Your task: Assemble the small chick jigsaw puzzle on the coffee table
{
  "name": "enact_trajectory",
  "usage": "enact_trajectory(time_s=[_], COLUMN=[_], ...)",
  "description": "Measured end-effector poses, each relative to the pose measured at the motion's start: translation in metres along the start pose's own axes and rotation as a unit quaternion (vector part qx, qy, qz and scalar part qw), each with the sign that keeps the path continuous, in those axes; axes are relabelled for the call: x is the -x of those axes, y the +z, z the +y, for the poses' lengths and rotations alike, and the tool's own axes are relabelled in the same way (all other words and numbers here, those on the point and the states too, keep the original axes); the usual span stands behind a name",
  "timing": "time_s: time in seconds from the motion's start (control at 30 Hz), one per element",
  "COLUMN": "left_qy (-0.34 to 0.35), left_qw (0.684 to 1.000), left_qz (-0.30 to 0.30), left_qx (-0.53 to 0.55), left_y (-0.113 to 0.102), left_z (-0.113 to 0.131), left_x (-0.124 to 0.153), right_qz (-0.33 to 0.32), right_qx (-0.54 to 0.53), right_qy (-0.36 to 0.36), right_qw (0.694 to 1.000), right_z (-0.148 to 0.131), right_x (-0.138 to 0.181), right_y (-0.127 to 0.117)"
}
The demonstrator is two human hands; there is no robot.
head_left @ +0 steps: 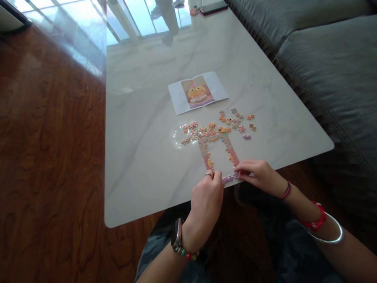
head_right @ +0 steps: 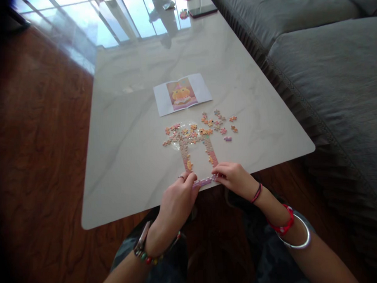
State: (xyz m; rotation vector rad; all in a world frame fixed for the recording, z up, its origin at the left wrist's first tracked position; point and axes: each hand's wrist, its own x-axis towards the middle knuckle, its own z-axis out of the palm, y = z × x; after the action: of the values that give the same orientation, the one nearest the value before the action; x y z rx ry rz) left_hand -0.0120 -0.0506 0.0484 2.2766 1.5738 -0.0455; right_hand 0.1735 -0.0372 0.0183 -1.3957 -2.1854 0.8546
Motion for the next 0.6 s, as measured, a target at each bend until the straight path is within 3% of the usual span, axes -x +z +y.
enact_trajectory(time_s=[0.03, 0.2, 0.6], left_qy=[-0.004, 0.109, 0.111], left_qw=[1.0, 0.987, 0.984], left_qz=[0.016, 0.091, 0.067], left_qx=[-0.023, -0.075, -0.123], left_y=[0.005, 0.033, 0.039], left_z=[0.005, 0.023, 0.027], left_x=[0.005, 0.023, 0.019], right_qz=[0.009, 0.039, 0.019], right_qx=[-0.001, -0.005, 0.03], right_qy=[-0.009, -0.02, -0.038], right_qw=[1.0, 0.999, 0.999], right_z=[0.001, 0.004, 0.003], right_x=[0.001, 0.003, 0.006], right_y=[0.001, 0.007, 0.014])
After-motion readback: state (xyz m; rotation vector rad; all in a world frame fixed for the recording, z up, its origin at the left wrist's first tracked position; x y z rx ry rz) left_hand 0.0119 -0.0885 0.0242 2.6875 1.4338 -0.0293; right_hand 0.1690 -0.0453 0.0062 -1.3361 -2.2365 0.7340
